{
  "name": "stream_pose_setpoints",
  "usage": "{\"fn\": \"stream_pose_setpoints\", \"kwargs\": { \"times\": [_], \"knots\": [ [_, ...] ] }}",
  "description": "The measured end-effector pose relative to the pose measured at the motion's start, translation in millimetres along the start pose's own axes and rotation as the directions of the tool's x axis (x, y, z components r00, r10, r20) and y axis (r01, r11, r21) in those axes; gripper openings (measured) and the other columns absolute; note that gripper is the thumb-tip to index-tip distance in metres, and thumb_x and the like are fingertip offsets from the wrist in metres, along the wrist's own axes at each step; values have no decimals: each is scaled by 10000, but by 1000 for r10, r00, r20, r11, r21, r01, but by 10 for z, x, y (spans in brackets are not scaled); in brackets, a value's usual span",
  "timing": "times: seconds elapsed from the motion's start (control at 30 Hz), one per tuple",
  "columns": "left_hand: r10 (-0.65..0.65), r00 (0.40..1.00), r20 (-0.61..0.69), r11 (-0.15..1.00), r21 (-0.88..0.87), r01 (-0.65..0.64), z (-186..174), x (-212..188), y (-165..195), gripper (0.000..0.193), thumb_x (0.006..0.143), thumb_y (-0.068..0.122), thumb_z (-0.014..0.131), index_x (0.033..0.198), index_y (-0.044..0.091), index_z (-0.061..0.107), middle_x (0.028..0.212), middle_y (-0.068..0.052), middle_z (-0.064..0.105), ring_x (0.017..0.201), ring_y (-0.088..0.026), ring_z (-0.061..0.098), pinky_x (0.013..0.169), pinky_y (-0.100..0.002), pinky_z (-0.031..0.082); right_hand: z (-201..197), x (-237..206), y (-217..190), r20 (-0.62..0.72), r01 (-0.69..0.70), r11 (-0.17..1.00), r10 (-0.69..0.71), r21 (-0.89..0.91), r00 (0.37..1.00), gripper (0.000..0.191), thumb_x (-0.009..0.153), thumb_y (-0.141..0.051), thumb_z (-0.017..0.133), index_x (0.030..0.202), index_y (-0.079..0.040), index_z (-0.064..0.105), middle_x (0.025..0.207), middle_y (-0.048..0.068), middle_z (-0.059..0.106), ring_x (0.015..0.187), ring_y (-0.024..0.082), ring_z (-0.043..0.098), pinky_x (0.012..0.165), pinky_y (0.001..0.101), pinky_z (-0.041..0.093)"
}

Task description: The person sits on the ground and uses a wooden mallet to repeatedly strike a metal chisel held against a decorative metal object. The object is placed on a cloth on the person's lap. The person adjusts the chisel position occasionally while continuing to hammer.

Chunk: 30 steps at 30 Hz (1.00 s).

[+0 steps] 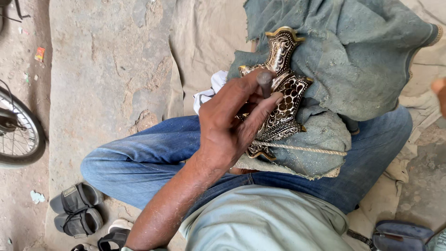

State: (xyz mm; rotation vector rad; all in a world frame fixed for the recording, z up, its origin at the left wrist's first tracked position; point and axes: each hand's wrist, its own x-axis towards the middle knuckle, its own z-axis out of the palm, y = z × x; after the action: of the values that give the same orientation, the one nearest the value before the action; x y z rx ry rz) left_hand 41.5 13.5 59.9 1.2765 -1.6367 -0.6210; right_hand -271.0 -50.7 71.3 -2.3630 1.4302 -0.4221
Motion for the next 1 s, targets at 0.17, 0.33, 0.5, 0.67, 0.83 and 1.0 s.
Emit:
{"fn": "stream_pose_setpoints", "kwargs": {
  "times": [0.17,0.33,0.5,0.67,0.83,1.0],
  "knots": [
    [-173,985,-18,983,-64,171,147,3,-38,264,1005,112,827,1110,10,607,862,-43,632,765,-69,614,680,-206,563,25,62,-26,5,44,999,-44,-7,999,261,1078,-30,510,1316,21,603,1099,193,677,880,235,681,809,340,562],
    [-220,968,-121,975,-5,221,222,-30,12,312,946,145,842,1085,15,596,850,-21,633,766,-63,603,687,-210,547,9,127,-101,22,91,996,-91,-13,996,257,1084,-41,507,1314,21,602,1099,193,676,884,236,681,812,339,562],
    [-20,998,-55,997,77,25,171,-25,59,379,1009,117,814,1317,28,613,949,-64,663,837,-117,675,754,-219,572,-7,177,-138,22,109,994,-109,-18,994,254,1090,-52,504,1312,21,602,1099,192,676,887,237,682,816,339,562],
    [-20,1000,-24,997,75,21,156,24,32,412,994,112,826,1338,35,614,936,-76,659,812,-155,661,735,-260,561,15,197,-139,20,120,993,-120,-21,993,252,1096,-64,501,1310,21,601,1099,192,675,890,238,682,819,339,561],
    [5,1000,17,998,69,-6,135,30,12,386,1011,126,813,1321,34,602,931,-70,649,813,-153,660,724,-270,564,9,138,-67,27,96,995,-95,-21,995,250,1102,-75,498,1308,21,601,1099,191,674,894,239,682,822,339,561],
    [4,999,50,996,89,-8,102,66,-1,368,1002,139,824,1301,60,624,919,-67,645,775,-155,656,677,-274,555,12,49,51,24,23,1000,-23,-15,999,250,1108,-87,495,1306,21,601,1099,191,674,897,239,683,826,338,561]
  ]
}}
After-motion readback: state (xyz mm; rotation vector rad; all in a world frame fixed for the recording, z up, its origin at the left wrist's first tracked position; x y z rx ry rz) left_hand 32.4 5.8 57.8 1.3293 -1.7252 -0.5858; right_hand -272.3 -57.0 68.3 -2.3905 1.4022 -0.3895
